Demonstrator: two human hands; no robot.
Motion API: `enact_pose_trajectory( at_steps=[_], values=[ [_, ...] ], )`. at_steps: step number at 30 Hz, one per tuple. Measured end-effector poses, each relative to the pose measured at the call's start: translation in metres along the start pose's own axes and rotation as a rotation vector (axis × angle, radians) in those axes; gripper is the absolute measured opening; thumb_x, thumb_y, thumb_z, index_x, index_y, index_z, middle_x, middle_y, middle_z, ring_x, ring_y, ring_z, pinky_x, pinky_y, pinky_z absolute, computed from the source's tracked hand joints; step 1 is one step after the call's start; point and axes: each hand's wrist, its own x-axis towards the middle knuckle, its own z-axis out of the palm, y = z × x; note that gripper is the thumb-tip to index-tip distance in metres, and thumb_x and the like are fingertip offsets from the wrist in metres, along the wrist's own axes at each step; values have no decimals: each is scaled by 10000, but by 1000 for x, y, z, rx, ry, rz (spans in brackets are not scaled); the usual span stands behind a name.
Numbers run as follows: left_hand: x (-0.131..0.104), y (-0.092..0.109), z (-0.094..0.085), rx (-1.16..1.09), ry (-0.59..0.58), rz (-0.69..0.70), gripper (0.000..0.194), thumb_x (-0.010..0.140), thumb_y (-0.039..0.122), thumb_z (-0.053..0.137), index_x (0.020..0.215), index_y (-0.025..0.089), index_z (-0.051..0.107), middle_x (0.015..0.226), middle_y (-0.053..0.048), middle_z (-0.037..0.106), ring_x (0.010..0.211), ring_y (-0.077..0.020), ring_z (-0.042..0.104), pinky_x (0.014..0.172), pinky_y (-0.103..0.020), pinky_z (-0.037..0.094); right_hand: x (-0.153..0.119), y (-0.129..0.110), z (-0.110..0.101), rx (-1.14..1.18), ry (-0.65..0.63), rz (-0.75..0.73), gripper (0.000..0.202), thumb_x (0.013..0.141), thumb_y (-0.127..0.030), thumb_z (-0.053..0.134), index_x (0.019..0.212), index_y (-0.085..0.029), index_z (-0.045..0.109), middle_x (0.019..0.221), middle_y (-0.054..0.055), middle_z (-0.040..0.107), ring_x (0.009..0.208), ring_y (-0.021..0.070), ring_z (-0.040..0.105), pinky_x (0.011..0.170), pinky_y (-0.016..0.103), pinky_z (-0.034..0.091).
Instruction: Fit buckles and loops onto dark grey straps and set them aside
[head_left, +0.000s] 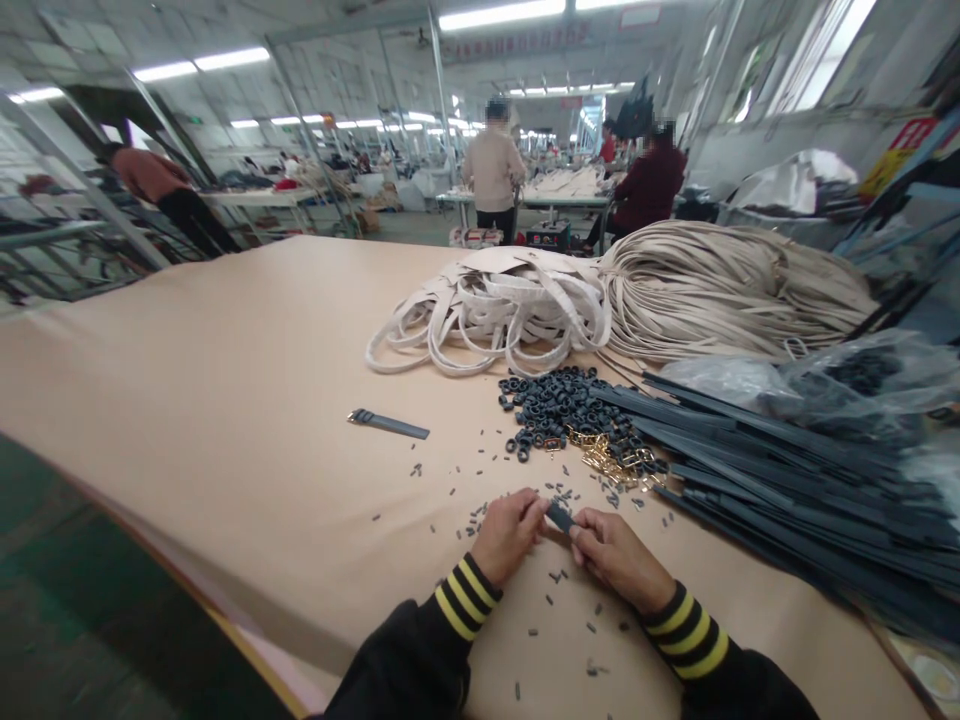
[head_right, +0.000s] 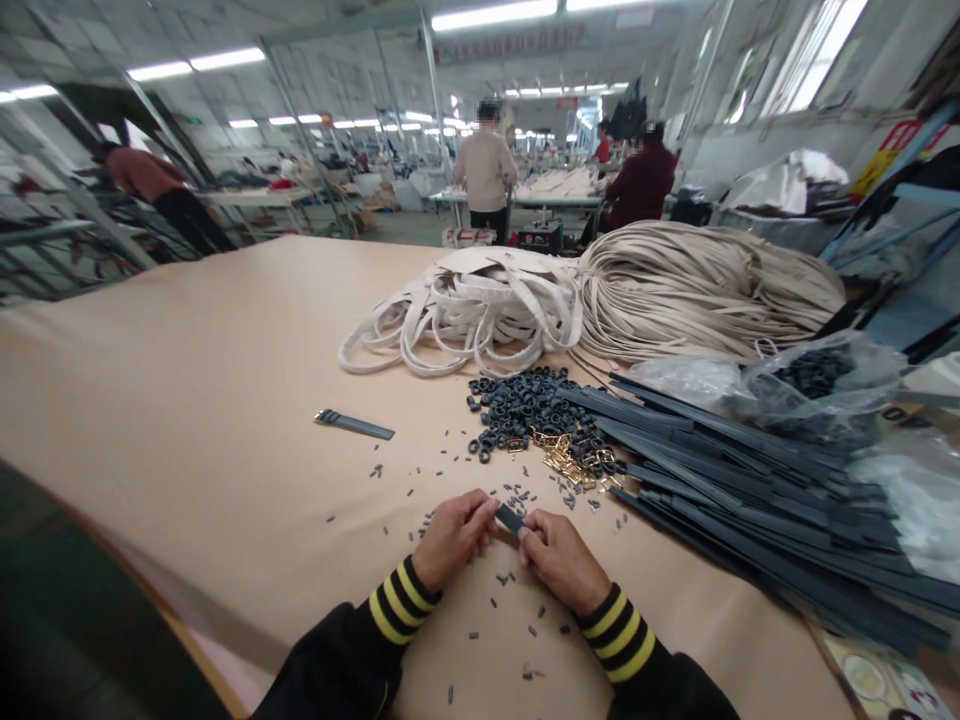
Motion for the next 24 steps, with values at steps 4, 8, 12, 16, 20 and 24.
enact_pose_trajectory(
  at_steps=[4, 8, 12, 16, 20, 24],
  values=[
    [36, -7, -21, 352, 237, 130, 194, 814, 255, 424, 750, 157, 579, 719, -38, 578, 669, -134, 530, 661, -254, 419, 1, 0, 1, 19, 5, 8, 236, 810, -337, 408, 662, -155, 430, 459, -62, 439, 327, 28, 304, 332, 158, 205],
    [64, -12, -21, 630, 185, 134, 131, 781, 212, 469, 817, 156, 581, 835, -72, 535, 751, -167, 519, 689, -283, 415, 0, 0, 2, 120, -14, 17, 272, 795, -417, 418, 712, -158, 408, 551, -22, 542, 349, 41, 393, 351, 162, 298],
    [68, -10, -18, 601, 166, 112, 75, 731, 147, 490, 741, 160, 563, 801, -55, 518, 731, -162, 507, 675, -285, 406, 0, 0, 2, 183, -16, 34, 269, 788, -431, 422, 745, -167, 397, 584, -18, 555, 355, 51, 413, 354, 176, 326],
    [50, -3, -21, -20, 78, -32, 67, 715, 213, 535, 697, 151, 519, 608, 5, 513, 570, -112, 484, 571, -244, 400, 0, -3, -2, 119, 54, -3, 199, 807, -360, 419, 738, -172, 423, 524, -58, 471, 334, 40, 312, 332, 175, 224],
    [22, 3, -12, -702, -48, -247, 248, 664, 310, 642, 773, 125, 518, 666, -10, 592, 596, -92, 547, 593, -218, 431, 1, -9, -3, 54, 129, -102, 256, 834, -367, 397, 672, -172, 428, 485, -54, 426, 384, 58, 336, 392, 195, 263],
    [6, 5, 4, -901, -24, -301, 251, 648, 298, 675, 748, 111, 539, 704, -11, 606, 670, -90, 575, 689, -221, 448, 1, -8, -1, 51, 143, -152, 265, 835, -369, 396, 667, -168, 430, 489, -46, 426, 414, 71, 346, 426, 206, 279]
  ],
)
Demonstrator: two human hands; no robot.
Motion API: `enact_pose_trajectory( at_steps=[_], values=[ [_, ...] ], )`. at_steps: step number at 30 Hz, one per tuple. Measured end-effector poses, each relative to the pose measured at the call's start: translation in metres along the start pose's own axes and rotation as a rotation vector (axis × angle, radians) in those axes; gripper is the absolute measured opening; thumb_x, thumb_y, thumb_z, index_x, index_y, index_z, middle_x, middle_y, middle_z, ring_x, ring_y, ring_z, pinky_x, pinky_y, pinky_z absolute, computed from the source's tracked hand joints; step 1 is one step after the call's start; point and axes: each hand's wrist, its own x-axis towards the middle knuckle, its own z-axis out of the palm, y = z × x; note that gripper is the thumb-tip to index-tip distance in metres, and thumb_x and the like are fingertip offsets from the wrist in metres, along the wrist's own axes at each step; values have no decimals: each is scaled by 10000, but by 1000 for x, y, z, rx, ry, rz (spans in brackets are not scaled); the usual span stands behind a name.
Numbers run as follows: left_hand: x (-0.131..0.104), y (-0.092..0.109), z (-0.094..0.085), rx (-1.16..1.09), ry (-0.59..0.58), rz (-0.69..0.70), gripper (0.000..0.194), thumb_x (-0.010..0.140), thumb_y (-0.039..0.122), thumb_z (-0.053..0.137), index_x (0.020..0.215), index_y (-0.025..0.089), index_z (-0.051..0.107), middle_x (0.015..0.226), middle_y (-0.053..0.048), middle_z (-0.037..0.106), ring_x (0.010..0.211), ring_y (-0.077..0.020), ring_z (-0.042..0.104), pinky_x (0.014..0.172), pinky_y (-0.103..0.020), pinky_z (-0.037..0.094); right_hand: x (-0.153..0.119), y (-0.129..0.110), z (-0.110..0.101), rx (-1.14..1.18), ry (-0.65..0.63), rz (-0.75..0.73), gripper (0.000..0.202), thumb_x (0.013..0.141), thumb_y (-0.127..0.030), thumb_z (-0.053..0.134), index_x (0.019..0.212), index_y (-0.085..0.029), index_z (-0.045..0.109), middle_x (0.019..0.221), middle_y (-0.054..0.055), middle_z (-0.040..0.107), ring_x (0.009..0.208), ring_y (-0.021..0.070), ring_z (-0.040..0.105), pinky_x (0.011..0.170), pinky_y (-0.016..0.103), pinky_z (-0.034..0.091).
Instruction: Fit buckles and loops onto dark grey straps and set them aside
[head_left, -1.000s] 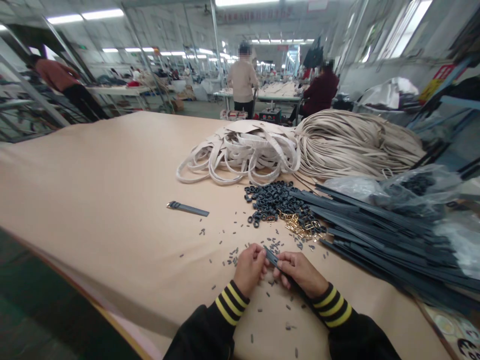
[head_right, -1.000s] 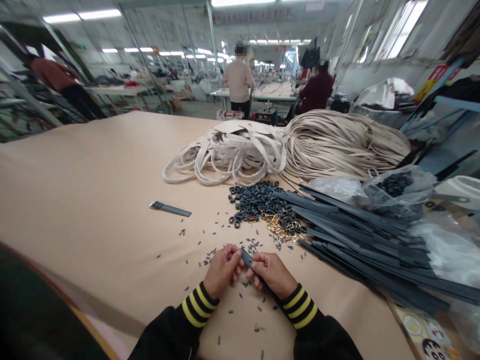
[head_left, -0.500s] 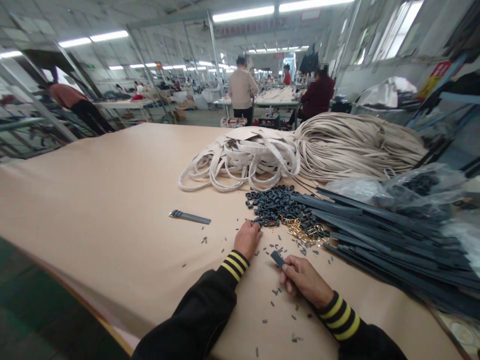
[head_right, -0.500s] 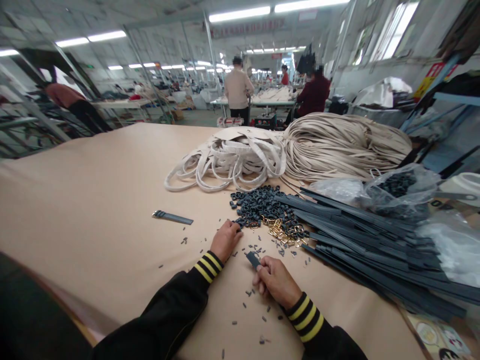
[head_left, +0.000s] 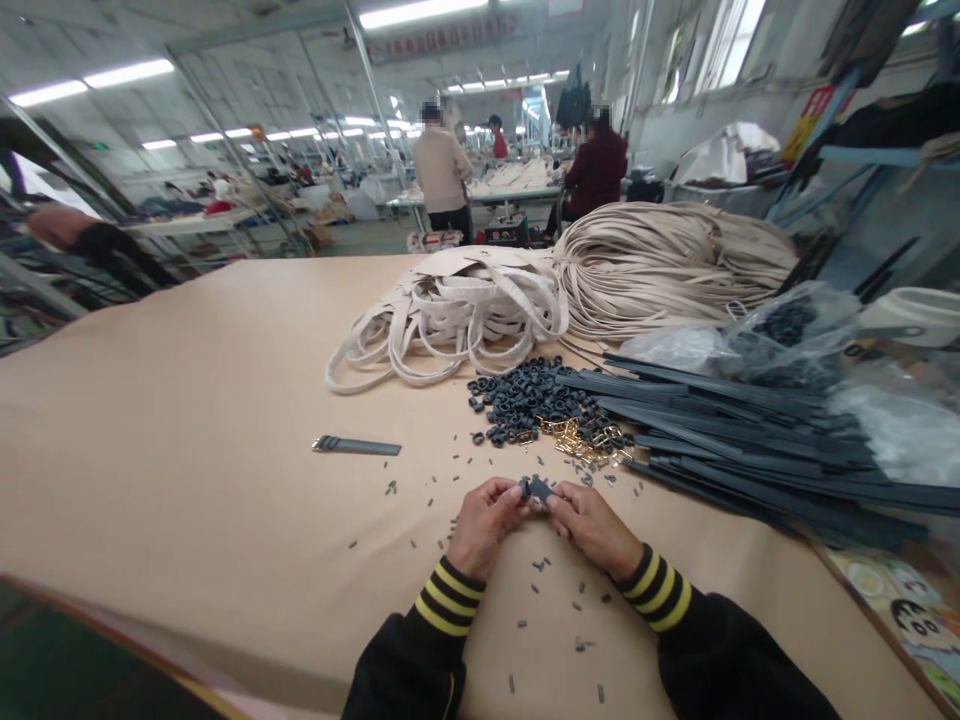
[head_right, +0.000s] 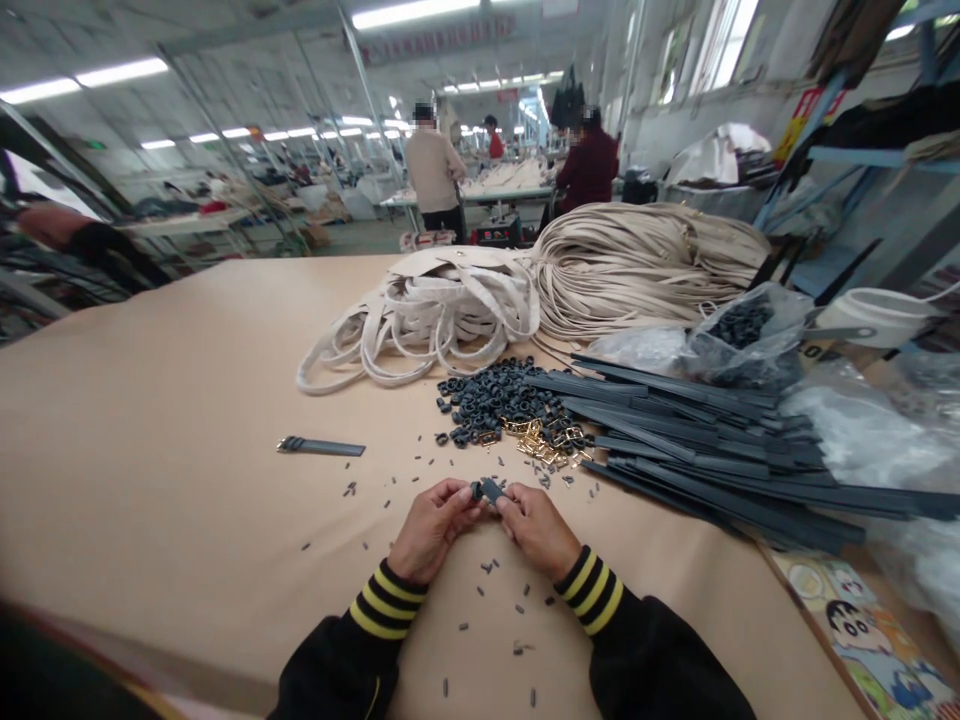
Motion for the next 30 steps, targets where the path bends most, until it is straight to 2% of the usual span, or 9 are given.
enact_pose_trajectory(
  at_steps=[2, 8, 12, 15, 17, 21, 26, 30],
  values=[
    [0, -4, 1, 60, -13, 37, 240, 668, 311, 657, 751, 112, 552, 705, -11, 605, 660, -94, 569, 682, -230, 449, 0, 1, -1, -19, -30, -13, 250, 835, -352, 398, 678, -162, 444, 498, -43, 433, 429, 75, 355, 441, 208, 284],
    [-4, -4, 1, 573, -12, 252, 163, 729, 305, 574, 760, 145, 570, 705, -18, 590, 673, -129, 534, 654, -249, 424, -2, -3, -12, -269, -115, -66, 263, 824, -281, 410, 594, -157, 442, 523, -25, 459, 502, 87, 405, 508, 216, 303],
    [-12, -6, 2, 771, -34, 350, 101, 748, 268, 539, 748, 168, 552, 695, -7, 558, 668, -127, 502, 648, -242, 401, -4, -3, -15, -329, -162, -86, 247, 825, -254, 402, 597, -162, 429, 533, -23, 471, 511, 91, 409, 527, 224, 311],
    [-13, -9, 1, 744, -83, 330, 100, 727, 247, 559, 792, 172, 549, 715, -4, 550, 673, -122, 496, 635, -233, 398, -5, -1, -11, -325, -215, -125, 249, 841, -267, 384, 618, -166, 429, 544, -21, 477, 516, 95, 416, 532, 226, 320],
    [-12, -11, 0, 643, -101, 261, 133, 706, 251, 582, 793, 161, 538, 685, 7, 535, 636, -111, 491, 602, -224, 399, -4, 0, -6, -342, -219, -145, 271, 855, -290, 367, 618, -170, 420, 549, -15, 471, 520, 100, 418, 534, 230, 328],
    [-8, -15, 0, 418, -40, 120, 219, 719, 343, 572, 781, 141, 513, 650, 22, 516, 530, -77, 472, 527, -209, 391, -3, 1, 2, -322, -121, -121, 299, 889, -356, 297, 668, -182, 398, 561, -9, 474, 535, 114, 439, 555, 244, 348],
    [-7, -17, 4, 339, -25, 101, 298, 724, 402, 560, 849, 133, 536, 643, 24, 523, 467, -54, 443, 457, -189, 358, -2, 4, 5, -275, -3, -67, 283, 889, -430, 279, 866, -185, 418, 619, -5, 525, 566, 131, 493, 567, 254, 362],
    [-10, -19, 15, 282, -8, 54, 369, 669, 386, 624, 906, 158, 458, 611, 43, 527, 468, -70, 484, 440, -183, 376, -2, 6, 6, -316, -1, -90, 234, 880, -384, 331, 867, -178, 443, 722, 31, 600, 650, 144, 548, 592, 251, 371]
  ],
)
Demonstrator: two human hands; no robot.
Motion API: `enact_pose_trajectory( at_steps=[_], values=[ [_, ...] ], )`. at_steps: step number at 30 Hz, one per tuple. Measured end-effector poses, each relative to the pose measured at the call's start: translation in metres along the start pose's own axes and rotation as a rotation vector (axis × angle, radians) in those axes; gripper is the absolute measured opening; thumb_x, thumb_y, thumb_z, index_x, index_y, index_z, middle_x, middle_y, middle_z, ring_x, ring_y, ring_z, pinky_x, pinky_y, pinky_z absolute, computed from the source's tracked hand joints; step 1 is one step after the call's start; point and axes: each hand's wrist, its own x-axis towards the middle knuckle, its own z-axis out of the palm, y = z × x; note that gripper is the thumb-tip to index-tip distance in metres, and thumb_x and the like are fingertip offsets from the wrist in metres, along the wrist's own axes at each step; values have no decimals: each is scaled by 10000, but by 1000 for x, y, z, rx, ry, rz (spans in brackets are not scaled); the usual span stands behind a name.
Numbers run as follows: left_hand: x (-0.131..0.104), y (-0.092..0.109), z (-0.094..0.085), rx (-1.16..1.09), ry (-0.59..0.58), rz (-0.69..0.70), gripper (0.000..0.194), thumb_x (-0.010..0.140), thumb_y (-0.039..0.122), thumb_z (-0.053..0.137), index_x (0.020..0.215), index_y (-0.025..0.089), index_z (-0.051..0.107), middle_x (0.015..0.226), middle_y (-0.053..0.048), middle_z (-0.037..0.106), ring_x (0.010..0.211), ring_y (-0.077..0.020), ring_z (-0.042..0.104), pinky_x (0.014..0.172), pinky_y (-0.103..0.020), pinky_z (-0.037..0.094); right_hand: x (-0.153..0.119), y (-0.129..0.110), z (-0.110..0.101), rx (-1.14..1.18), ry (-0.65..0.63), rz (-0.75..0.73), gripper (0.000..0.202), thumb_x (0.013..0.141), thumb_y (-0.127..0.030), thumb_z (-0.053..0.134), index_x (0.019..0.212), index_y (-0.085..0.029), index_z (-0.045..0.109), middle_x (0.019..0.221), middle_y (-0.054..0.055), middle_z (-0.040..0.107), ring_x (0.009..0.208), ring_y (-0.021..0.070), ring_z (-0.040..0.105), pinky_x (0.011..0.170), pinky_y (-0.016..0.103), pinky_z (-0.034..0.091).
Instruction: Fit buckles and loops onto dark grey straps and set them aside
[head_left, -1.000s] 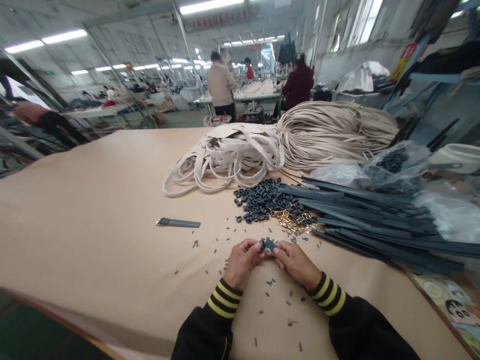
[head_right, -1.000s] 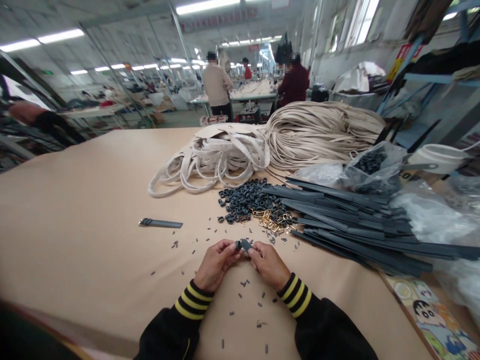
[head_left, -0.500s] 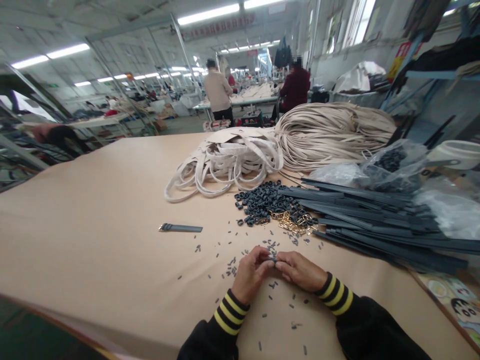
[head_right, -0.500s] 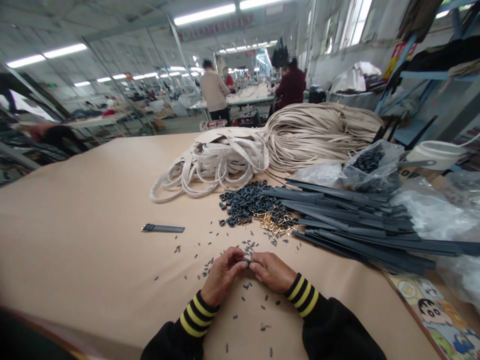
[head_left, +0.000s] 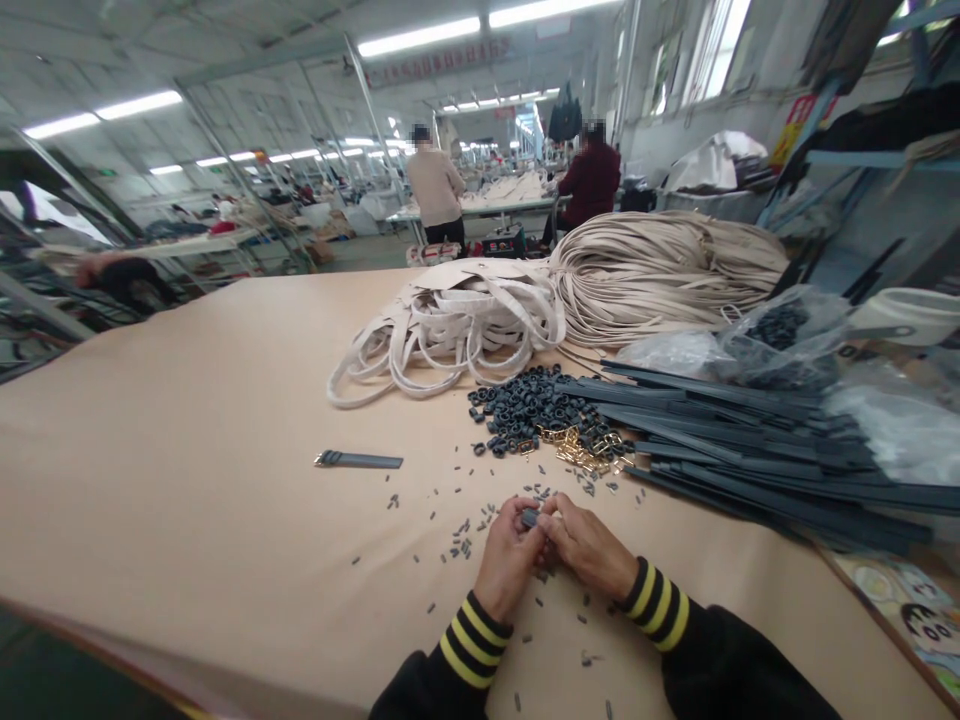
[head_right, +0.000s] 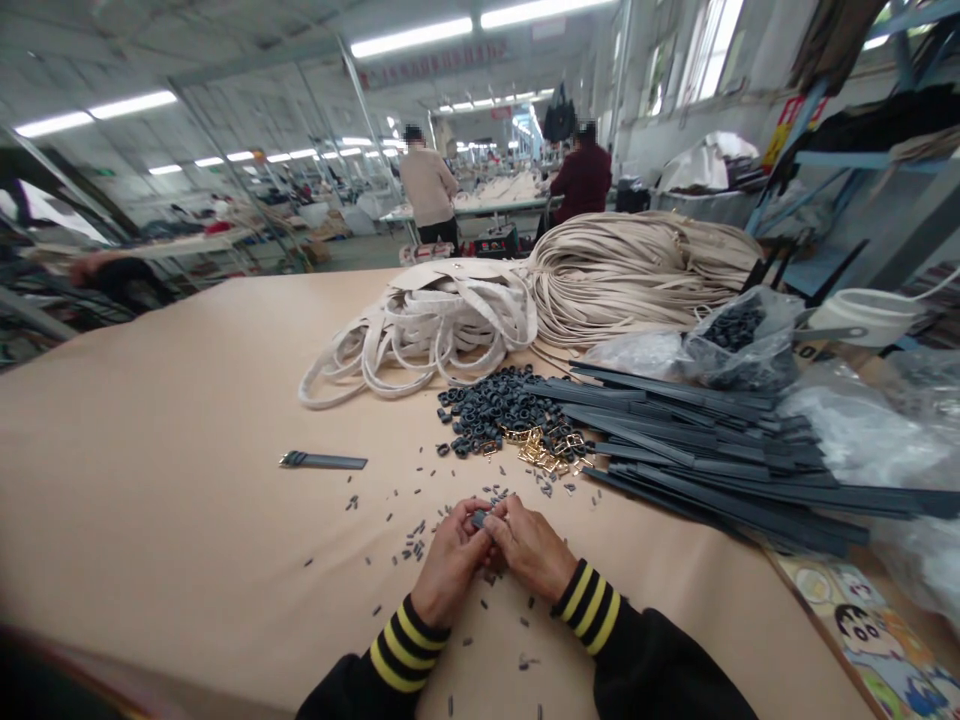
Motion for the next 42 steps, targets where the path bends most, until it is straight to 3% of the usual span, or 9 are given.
enact_pose_trajectory(
  at_steps=[9, 11, 16, 19, 22, 28, 34, 39, 42],
  values=[
    [20, 7, -13, 110, 7, 52, 265, 750, 410, 517, 774, 158, 439, 523, 37, 519, 439, -77, 460, 455, -194, 369, -1, 0, -7, 102, -64, 42, 151, 850, -280, 354, 738, -196, 408, 593, -32, 582, 400, 74, 468, 453, 197, 370],
    [33, 13, -15, 286, 7, 133, 245, 794, 400, 445, 775, 157, 466, 583, 13, 525, 494, -99, 488, 502, -228, 405, 1, 2, -10, 145, -27, 71, 163, 846, -279, 349, 726, -190, 415, 619, -23, 591, 396, 69, 465, 442, 193, 381],
    [78, 28, -11, 1024, 188, 558, 155, 784, 197, 452, 908, 158, 537, 927, -71, 505, 822, -166, 512, 764, -307, 424, 7, 13, -17, 165, 84, 135, 161, 840, -289, 354, 763, -179, 442, 734, 11, 630, 428, 69, 477, 444, 200, 392],
    [97, 29, -8, 1318, 151, 548, 114, 756, 147, 467, 843, 159, 540, 896, -70, 480, 827, -183, 495, 735, -301, 418, 8, 16, -18, 155, 96, 143, 135, 833, -262, 356, 778, -176, 445, 739, 9, 631, 421, 61, 467, 440, 195, 378],
    [101, 27, -8, 1426, 150, 534, 93, 773, 164, 445, 801, 169, 534, 840, -58, 474, 764, -176, 493, 668, -278, 406, 8, 16, -18, 146, 102, 149, 139, 831, -246, 351, 770, -172, 451, 714, -1, 622, 406, 52, 456, 435, 186, 366],
    [76, 33, -19, 1165, 125, 463, 159, 805, 226, 412, 747, 170, 549, 715, -35, 544, 673, -150, 519, 646, -265, 401, 7, 13, -20, 171, 115, 192, 116, 801, -195, 359, 782, -167, 470, 719, -5, 616, 417, 50, 461, 421, 173, 359],
    [42, 45, -23, 502, -16, 18, 267, 747, 418, 492, 687, 158, 487, 516, 31, 522, 389, -84, 448, 386, -192, 337, 5, 3, -21, 270, 80, 181, 101, 759, -247, 477, 739, -148, 491, 545, -40, 490, 383, 49, 402, 366, 164, 312],
    [18, 44, -9, 346, -131, -43, 311, 725, 441, 538, 660, 143, 475, 448, 50, 511, 328, -46, 403, 342, -151, 279, 3, 0, -19, 571, -13, 165, 295, 751, -396, 533, 894, -138, 516, 560, -42, 515, 335, 32, 341, 314, 157, 266],
    [11, 41, -2, 282, -210, -36, 297, 746, 428, 529, 702, 138, 483, 454, 48, 516, 331, -45, 414, 340, -147, 283, 3, 0, -19, 704, -95, 92, 329, 746, -434, 542, 832, -116, 545, 663, 5, 579, 347, 11, 344, 315, 150, 236]
  ],
)
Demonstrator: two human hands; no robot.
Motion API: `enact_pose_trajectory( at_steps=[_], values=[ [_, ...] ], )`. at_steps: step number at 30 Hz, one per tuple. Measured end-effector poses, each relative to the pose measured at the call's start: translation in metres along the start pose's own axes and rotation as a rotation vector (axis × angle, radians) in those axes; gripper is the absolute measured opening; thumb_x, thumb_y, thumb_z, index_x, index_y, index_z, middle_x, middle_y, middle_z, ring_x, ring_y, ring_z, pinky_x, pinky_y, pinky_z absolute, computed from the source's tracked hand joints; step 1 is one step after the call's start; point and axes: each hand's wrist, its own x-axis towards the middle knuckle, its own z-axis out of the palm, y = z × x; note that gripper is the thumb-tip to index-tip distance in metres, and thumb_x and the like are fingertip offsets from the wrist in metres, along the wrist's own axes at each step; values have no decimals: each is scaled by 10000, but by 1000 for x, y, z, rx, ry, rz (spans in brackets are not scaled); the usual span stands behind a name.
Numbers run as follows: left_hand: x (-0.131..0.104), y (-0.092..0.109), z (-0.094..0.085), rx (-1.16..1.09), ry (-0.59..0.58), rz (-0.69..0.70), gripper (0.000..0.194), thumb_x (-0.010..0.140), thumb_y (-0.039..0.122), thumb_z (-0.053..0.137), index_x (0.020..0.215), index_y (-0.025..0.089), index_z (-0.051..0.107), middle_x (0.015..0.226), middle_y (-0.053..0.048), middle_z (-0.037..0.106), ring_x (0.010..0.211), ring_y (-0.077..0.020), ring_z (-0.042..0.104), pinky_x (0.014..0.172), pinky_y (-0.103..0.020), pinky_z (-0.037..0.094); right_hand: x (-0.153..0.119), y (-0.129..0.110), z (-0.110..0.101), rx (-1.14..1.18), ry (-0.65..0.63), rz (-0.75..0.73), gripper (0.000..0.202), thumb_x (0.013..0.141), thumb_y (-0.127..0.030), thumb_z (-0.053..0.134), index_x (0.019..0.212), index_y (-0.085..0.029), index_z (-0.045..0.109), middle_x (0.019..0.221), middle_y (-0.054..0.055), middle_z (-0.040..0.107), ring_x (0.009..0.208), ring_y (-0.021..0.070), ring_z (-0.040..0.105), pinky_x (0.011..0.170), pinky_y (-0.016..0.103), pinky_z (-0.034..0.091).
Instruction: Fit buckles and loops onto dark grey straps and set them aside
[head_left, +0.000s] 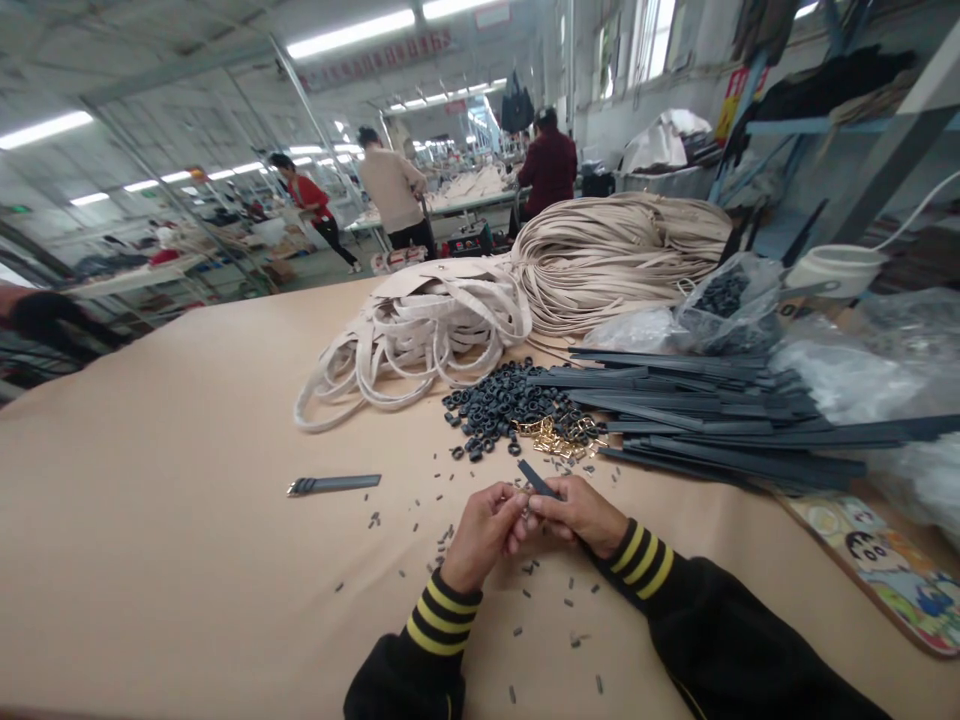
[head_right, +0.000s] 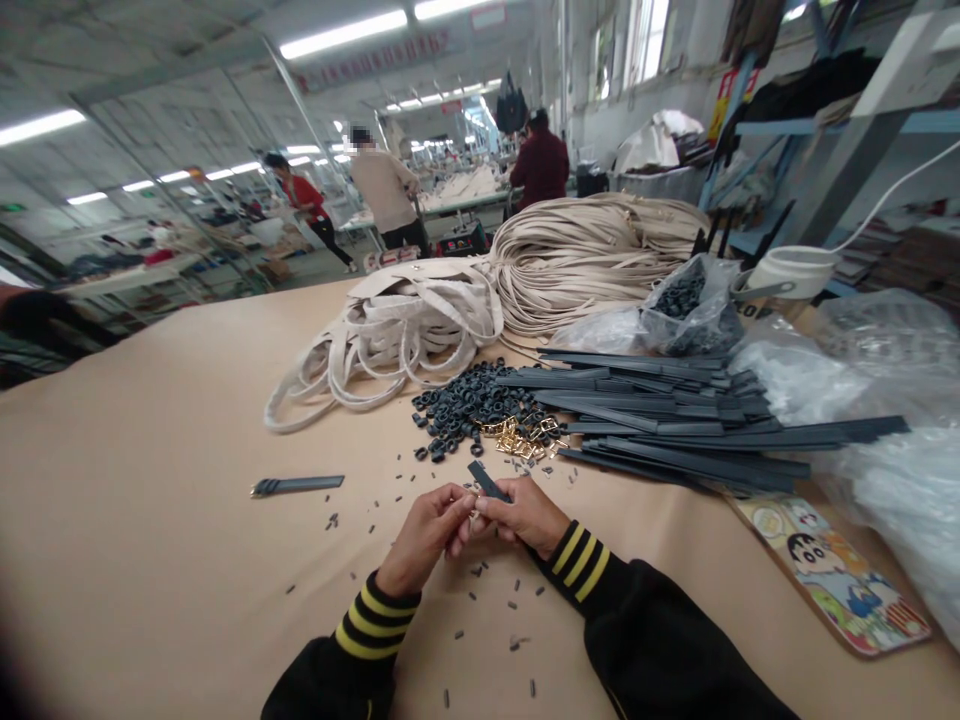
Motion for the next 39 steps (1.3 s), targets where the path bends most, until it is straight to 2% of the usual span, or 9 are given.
enact_pose_trajectory(
  at_steps=[3, 8, 11, 15, 23, 26, 28, 32, 39],
  values=[
    [-2, -2, 3, -87, -32, 32, 265, 756, 393, 538, 747, 132, 493, 520, 32, 551, 368, -47, 451, 366, -151, 320, 0, 0, -2, 77, -1, -15, 325, 721, -430, 580, 726, -108, 536, 634, 2, 569, 354, 7, 354, 318, 144, 230],
    [-5, -5, -1, -194, -77, 30, 207, 762, 318, 565, 807, 119, 535, 627, 6, 578, 469, -40, 492, 436, -145, 359, 0, -1, -3, 144, 26, 2, 313, 692, -408, 612, 734, -113, 518, 626, -7, 564, 357, 6, 355, 317, 134, 239],
    [-8, -6, -3, -312, -101, 23, 205, 742, 278, 598, 867, 126, 540, 726, -14, 590, 540, -43, 498, 442, -135, 351, 0, -5, -2, 69, 56, 11, 313, 684, -404, 613, 776, -121, 515, 639, 2, 581, 384, 22, 394, 325, 133, 259],
    [-12, -7, -2, -433, -46, -32, 238, 730, 287, 609, 896, 131, 541, 728, -3, 564, 576, -45, 490, 447, -129, 348, -1, -7, 2, -165, 136, -103, 240, 718, -359, 582, 758, -130, 523, 597, -14, 559, 420, 53, 452, 393, 166, 348],
    [-9, -7, -3, -169, 143, 68, 263, 717, 315, 611, 886, 126, 540, 689, 8, 583, 520, -51, 476, 480, -167, 378, -1, 0, 6, -515, 224, -190, 136, 759, -282, 519, 725, -150, 522, 619, -9, 552, 550, 100, 510, 530, 212, 390],
    [-11, -3, -5, -9, 173, 139, 249, 733, 326, 585, 882, 127, 566, 675, 9, 569, 514, -60, 461, 482, -183, 388, 0, 1, 3, -488, 235, -112, 171, 791, -313, 475, 847, -152, 481, 655, 3, 582, 591, 109, 524, 562, 221, 395],
    [-14, 2, -4, 87, 177, 176, 244, 741, 327, 571, 891, 134, 583, 680, 3, 570, 524, -71, 460, 486, -191, 397, 1, 3, 2, -401, 229, -44, 154, 832, -290, 385, 901, -158, 422, 652, -6, 589, 523, 86, 498, 524, 206, 383],
    [-20, 15, -1, 185, 162, 203, 242, 761, 323, 542, 913, 145, 603, 728, -18, 593, 563, -89, 486, 521, -203, 428, 0, 5, 3, -288, 141, 39, 85, 810, -215, 343, 798, -165, 411, 652, -17, 571, 377, 39, 403, 401, 173, 324],
    [-17, 12, -18, 49, 293, 189, 269, 719, 333, 593, 890, 126, 615, 604, 9, 548, 518, -85, 485, 500, -200, 416, -4, -7, 4, -110, -73, -28, 167, 779, -300, 463, 795, -138, 498, 683, 0, 586, 410, 39, 452, 411, 164, 367]
  ],
)
